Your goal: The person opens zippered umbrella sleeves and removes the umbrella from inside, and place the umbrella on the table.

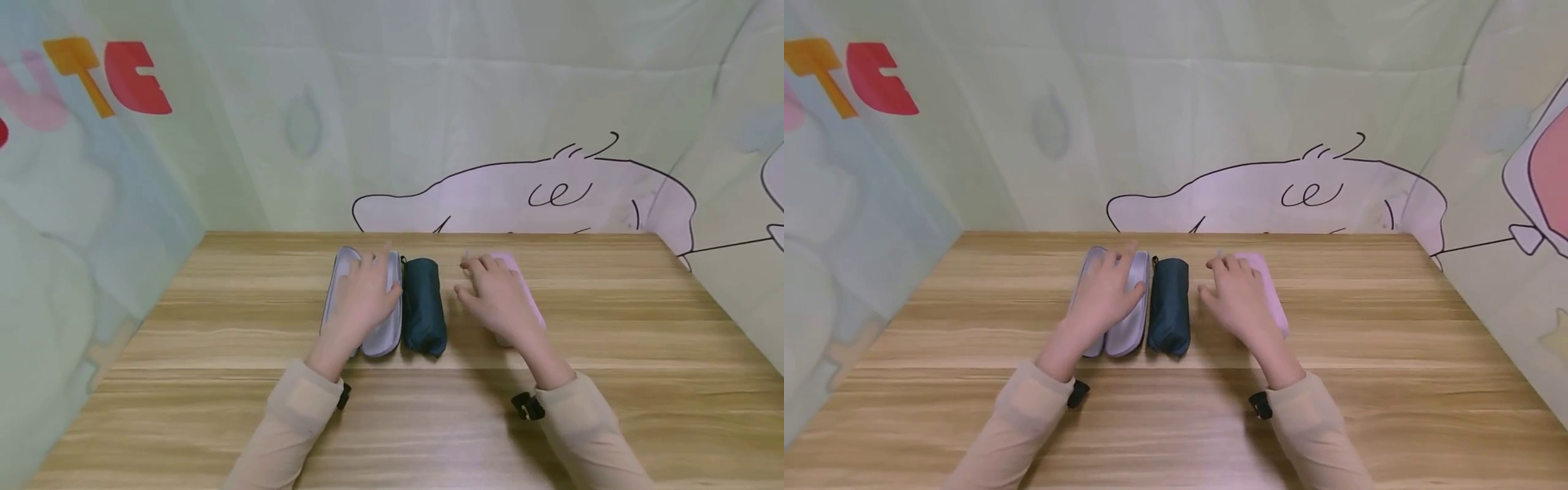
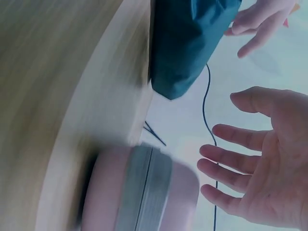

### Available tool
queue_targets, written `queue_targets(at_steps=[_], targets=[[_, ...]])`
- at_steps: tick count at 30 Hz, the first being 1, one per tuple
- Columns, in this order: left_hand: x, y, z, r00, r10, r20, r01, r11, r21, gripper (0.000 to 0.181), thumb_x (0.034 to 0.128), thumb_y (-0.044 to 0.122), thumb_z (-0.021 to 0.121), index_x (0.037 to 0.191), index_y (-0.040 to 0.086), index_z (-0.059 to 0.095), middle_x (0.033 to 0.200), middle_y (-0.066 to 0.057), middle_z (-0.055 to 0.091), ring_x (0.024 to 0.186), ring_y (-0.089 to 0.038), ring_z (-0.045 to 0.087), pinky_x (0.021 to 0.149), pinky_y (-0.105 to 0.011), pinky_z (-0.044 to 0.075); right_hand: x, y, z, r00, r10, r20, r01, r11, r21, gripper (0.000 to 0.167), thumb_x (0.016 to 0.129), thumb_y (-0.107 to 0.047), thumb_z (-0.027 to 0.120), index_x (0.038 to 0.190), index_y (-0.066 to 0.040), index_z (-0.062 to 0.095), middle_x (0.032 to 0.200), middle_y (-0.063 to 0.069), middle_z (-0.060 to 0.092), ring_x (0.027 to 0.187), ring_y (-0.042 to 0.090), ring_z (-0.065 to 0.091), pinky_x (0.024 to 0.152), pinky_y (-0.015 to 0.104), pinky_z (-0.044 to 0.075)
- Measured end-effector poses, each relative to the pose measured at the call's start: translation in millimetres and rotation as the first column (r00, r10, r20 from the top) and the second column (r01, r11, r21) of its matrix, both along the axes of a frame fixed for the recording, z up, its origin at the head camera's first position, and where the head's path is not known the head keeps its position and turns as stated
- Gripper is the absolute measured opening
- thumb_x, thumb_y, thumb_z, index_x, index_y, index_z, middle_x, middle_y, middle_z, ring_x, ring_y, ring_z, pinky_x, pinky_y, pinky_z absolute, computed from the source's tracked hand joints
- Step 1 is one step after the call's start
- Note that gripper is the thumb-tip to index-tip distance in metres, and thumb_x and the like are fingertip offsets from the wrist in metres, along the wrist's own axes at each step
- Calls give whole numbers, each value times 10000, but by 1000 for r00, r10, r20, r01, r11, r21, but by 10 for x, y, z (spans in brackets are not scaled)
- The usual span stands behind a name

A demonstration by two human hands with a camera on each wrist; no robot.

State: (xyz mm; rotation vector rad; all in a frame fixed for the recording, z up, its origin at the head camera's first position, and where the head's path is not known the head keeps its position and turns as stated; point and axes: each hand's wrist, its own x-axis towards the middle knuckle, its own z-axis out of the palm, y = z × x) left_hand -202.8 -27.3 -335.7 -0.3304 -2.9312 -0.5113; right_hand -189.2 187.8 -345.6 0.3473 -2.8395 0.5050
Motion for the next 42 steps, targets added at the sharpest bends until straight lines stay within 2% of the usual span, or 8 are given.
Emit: queue_targets(at_steps=[7,12,17,23,29,34,40,42], targets=[[67,80,-37,998,-51,34,49,998,49,603,941,294,569,1476,106,364,1421,-191,459,1268,-378,477,886,-540,495,1,146,10,1000,9,-3,-9,1000,-8,337,968,-187,503,1260,-29,561,1263,168,561,1222,339,475,1008,568,373],[106,116,-65,997,-73,4,73,997,29,601,939,292,571,1476,115,369,1392,-187,483,1250,-362,485,882,-539,493,1,222,-8,1000,21,-9,-20,1000,0,314,989,-126,433,1249,-21,574,1275,157,564,1236,359,482,1018,580,360],[141,163,-45,993,-111,-48,111,994,2,587,941,285,572,1468,111,383,1364,-190,507,1221,-363,506,881,-530,496,-6,302,-18,999,42,-30,-40,997,67,326,987,-102,399,1245,-16,577,1265,179,572,1233,394,487,1014,593,369],[195,278,-4,979,-183,-84,182,983,-20,575,944,281,575,1464,115,393,1381,-181,495,1215,-373,516,861,-536,494,-19,386,9,996,82,-31,-77,987,143,313,969,-82,431,1232,-20,587,1258,180,576,1227,410,491,1018,616,359],[219,403,22,967,-247,-63,246,969,-19,573,943,276,570,1466,121,394,1333,-150,527,1207,-324,524,868,-487,507,-78,496,66,989,147,-16,-141,971,195,308,950,-62,487,1238,-13,585,1248,176,582,1226,395,498,1020,624,353],[227,521,14,952,-304,-46,303,953,-23,540,940,260,571,1435,90,437,1336,-125,541,1234,-289,519,935,-464,491,-181,592,118,974,226,-26,-215,953,216,290,944,-58,509,1216,-24,602,1233,156,605,1216,386,514,1013,609,364],[264,713,-30,934,-356,-23,354,934,-48,493,953,271,545,1393,57,487,1409,-110,523,1293,-256,506,1015,-408,462,-346,665,159,965,262,7,-258,945,203,261,942,-52,515,1182,-47,618,1268,176,592,1256,408,486,1000,635,360],[277,777,-51,928,-371,-35,369,928,-55,493,954,270,549,1397,64,486,1410,-103,528,1288,-248,515,1007,-398,469,-397,681,169,959,283,13,-280,941,190,252,941,-44,515,1169,-49,622,1262,179,596,1251,403,491,992,640,360]])
